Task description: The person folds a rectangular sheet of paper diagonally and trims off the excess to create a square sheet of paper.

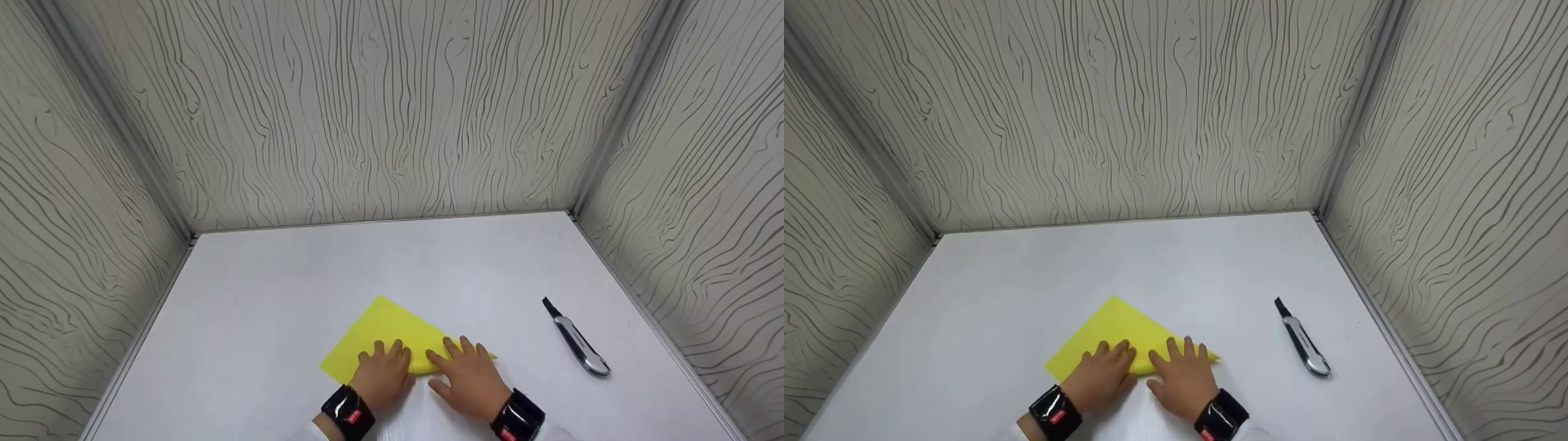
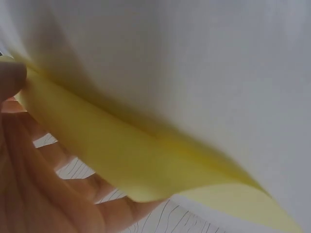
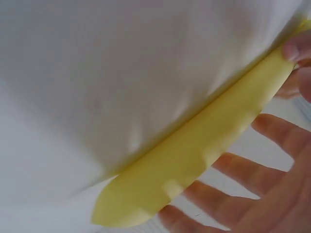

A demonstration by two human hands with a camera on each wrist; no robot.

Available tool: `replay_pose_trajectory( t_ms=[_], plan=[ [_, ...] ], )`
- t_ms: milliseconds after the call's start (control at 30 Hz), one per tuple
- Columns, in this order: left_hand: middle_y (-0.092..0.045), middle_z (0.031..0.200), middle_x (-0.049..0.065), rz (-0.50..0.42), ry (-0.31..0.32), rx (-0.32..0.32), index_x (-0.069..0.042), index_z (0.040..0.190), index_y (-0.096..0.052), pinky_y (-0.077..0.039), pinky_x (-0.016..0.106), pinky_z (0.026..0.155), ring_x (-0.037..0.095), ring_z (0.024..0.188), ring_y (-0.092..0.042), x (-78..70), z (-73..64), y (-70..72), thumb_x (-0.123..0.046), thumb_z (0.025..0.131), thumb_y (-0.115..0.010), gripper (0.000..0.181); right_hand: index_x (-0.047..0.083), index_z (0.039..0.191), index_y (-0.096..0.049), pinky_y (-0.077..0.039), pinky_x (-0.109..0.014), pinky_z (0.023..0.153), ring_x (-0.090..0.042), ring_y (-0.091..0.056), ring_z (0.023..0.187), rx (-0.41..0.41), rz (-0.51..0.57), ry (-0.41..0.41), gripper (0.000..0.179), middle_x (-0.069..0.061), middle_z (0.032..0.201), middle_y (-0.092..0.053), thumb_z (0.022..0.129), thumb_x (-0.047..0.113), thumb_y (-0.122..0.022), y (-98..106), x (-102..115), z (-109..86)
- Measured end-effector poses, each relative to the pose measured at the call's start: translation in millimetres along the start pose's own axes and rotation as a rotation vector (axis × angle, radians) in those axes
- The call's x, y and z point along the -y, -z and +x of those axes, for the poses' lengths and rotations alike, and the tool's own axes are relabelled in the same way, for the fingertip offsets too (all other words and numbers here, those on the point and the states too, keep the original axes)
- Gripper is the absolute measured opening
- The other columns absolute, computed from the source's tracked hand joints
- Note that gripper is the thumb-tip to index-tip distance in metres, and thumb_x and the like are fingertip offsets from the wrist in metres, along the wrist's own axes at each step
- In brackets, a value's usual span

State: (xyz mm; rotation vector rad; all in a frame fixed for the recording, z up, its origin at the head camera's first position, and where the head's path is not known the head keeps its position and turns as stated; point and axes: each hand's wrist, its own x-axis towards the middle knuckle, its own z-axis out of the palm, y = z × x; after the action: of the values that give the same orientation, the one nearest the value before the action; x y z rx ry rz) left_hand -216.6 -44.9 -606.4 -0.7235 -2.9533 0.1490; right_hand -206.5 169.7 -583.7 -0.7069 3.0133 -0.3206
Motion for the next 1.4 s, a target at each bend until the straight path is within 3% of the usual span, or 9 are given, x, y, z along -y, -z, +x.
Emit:
replay_pose_trajectory(
  t_ms=[200,500,800,1400],
  plan=[
    [-0.067,0.145,0.005,0.021,0.036,0.008,-0.016,0.145,-0.067,-0.063,0.056,0.083,0.036,0.123,-0.067,-2.0,3.7,0.0,-0.051,0.107,-0.06,0.053,0.022,0.151,-0.065,-0.041,-0.083,0.107,-0.066,-0.05,0.139,0.021,-0.006,-0.015,0.058,-0.028,0.155,-0.058,0.103,0.054,-0.065,-7.1,7.5,-1.8],
    [-0.067,0.145,0.007,0.056,0.07,0.017,-0.013,0.145,-0.068,-0.063,0.053,0.083,0.033,0.124,-0.066,-3.7,5.2,-1.4,-0.055,0.106,-0.059,0.058,0.029,0.157,-0.059,-0.034,-0.089,0.107,-0.066,-0.046,0.143,0.071,0.046,-0.036,0.061,-0.029,0.16,-0.053,0.105,0.06,-0.061,-14.3,0.9,0.3],
    [-0.066,0.147,0.008,0.051,0.085,0.038,-0.012,0.147,-0.066,-0.063,0.054,0.087,0.034,0.126,-0.064,-4.8,6.5,-1.3,-0.058,0.108,-0.054,0.062,0.031,0.157,-0.06,-0.026,-0.091,0.111,-0.062,-0.046,0.147,0.068,0.037,-0.003,0.062,-0.027,0.16,-0.054,0.104,0.064,-0.058,-14.1,-2.9,-1.5],
    [-0.066,0.146,0.007,0.094,0.073,-0.008,-0.011,0.146,-0.067,-0.063,0.052,0.082,0.034,0.123,-0.066,-5.4,6.6,-2.9,-0.058,0.108,-0.056,0.062,0.037,0.156,-0.059,-0.031,-0.094,0.103,-0.064,-0.044,0.147,0.08,0.079,0.004,0.062,-0.024,0.162,-0.053,0.102,0.067,-0.06,-16.6,-11.4,-6.2]
  ],
)
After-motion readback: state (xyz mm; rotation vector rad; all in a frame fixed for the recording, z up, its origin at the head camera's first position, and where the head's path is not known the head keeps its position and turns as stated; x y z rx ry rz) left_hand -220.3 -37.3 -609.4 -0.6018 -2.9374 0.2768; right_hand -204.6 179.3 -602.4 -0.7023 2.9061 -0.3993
